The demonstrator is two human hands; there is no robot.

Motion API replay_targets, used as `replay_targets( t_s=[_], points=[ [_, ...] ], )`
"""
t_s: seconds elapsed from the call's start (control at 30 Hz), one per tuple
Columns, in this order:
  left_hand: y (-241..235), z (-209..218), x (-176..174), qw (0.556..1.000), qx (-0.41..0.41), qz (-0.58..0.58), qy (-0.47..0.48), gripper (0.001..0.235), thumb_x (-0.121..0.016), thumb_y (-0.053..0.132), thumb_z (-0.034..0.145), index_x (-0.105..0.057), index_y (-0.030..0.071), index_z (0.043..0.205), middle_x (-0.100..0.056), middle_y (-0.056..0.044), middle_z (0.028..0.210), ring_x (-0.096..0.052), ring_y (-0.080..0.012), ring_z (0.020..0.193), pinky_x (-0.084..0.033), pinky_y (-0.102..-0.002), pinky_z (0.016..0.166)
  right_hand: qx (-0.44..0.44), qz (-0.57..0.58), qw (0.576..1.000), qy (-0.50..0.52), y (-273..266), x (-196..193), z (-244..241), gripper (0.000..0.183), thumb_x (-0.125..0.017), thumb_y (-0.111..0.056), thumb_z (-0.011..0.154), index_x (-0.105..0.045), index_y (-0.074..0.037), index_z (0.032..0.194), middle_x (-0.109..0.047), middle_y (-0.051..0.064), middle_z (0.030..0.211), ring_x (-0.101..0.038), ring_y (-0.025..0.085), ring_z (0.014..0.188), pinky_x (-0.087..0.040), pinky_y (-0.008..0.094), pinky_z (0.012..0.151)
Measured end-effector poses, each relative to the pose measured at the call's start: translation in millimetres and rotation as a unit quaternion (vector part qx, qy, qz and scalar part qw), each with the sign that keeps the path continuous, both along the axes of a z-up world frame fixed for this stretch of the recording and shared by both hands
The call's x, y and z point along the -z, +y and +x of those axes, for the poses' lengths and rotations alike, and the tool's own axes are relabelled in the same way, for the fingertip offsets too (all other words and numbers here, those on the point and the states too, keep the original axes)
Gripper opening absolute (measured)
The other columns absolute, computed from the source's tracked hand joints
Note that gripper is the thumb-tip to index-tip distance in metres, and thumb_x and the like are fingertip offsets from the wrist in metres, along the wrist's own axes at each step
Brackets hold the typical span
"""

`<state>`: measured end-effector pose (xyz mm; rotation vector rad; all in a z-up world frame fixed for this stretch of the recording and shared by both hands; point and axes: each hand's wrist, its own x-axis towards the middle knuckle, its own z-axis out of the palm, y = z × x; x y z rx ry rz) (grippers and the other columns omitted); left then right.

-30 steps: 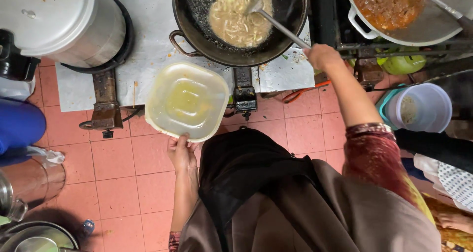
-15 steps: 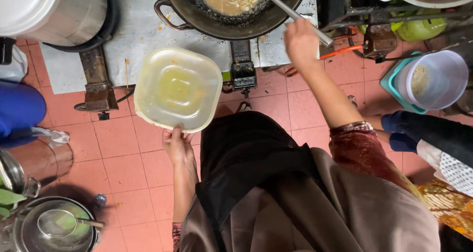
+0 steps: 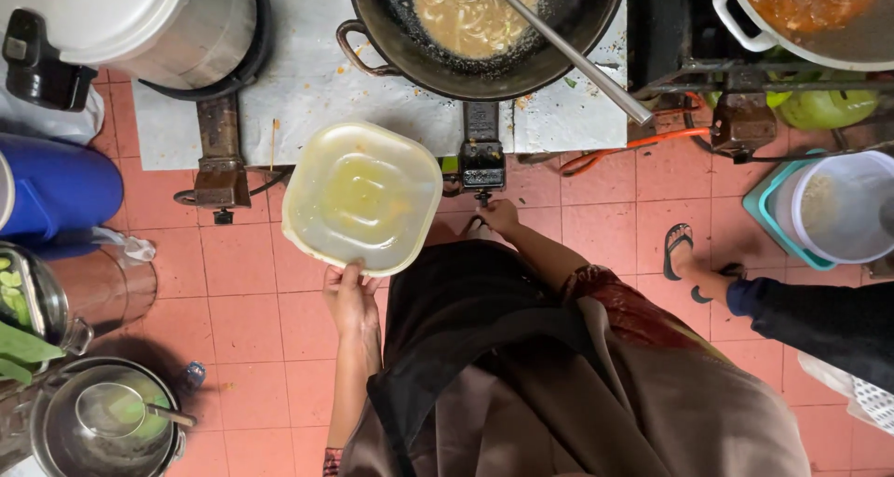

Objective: Sauteing sliced onions in a wok and adding seasoning from a container.

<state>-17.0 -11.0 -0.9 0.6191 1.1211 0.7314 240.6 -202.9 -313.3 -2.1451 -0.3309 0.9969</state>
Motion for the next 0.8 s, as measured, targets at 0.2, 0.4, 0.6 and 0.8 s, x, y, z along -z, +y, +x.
replay_targets(
  t_s=[0.2,0.4,0.6,0.8],
  points=[
    [0.6,-3.0,-6.5,1.000,0.004,-0.001,-0.004,0.010,-0.063,-0.004,0.089,-0.060,0.006,0.089,-0.069,-0.010,0.092,-0.070,-0.0181,0.080,-0.066,-0.037,0.069,0.004,-0.006,0.989,-0.146,3.6,7.1,-8.8,0.041,-0.073,-0.041,0.085,-0.075,0.000,0.079,-0.068,0.020,0.067,-0.067,0.039,0.063,-0.051,0.048,0.059],
    [2.3,-2.9,1.6,1.000,0.014,-0.002,-0.019,0.011,-0.063,-0.005,0.089,-0.060,0.005,0.088,-0.069,-0.010,0.091,-0.070,-0.0181,0.078,-0.066,-0.036,0.068,0.016,-0.005,0.986,-0.165,2.7,50.4,-12.3,0.038,-0.063,-0.037,0.097,-0.069,0.001,0.093,-0.070,0.025,0.082,-0.066,0.044,0.078,-0.050,0.052,0.069],
    [14.0,1.9,-1.9,0.998,0.055,-0.008,-0.019,0.013,-0.063,-0.004,0.091,-0.058,0.007,0.086,-0.068,-0.010,0.089,-0.068,-0.0170,0.074,-0.066,-0.036,0.068,0.116,0.020,0.992,0.052,8.5,16.0,-10.2,0.032,-0.059,-0.030,0.101,-0.068,0.001,0.103,-0.069,0.020,0.084,-0.065,0.034,0.072,-0.051,0.047,0.065],
    [43.0,-6.5,14.4,0.992,0.122,-0.023,-0.019,0.012,-0.064,-0.004,0.090,-0.060,0.007,0.087,-0.069,-0.009,0.091,-0.069,-0.0168,0.077,-0.067,-0.038,0.070,0.159,-0.002,0.987,0.021,-1.6,13.8,-18.8,0.040,-0.070,-0.036,0.091,-0.073,-0.001,0.111,-0.074,0.017,0.091,-0.069,0.026,0.078,-0.054,0.039,0.071]
  ],
)
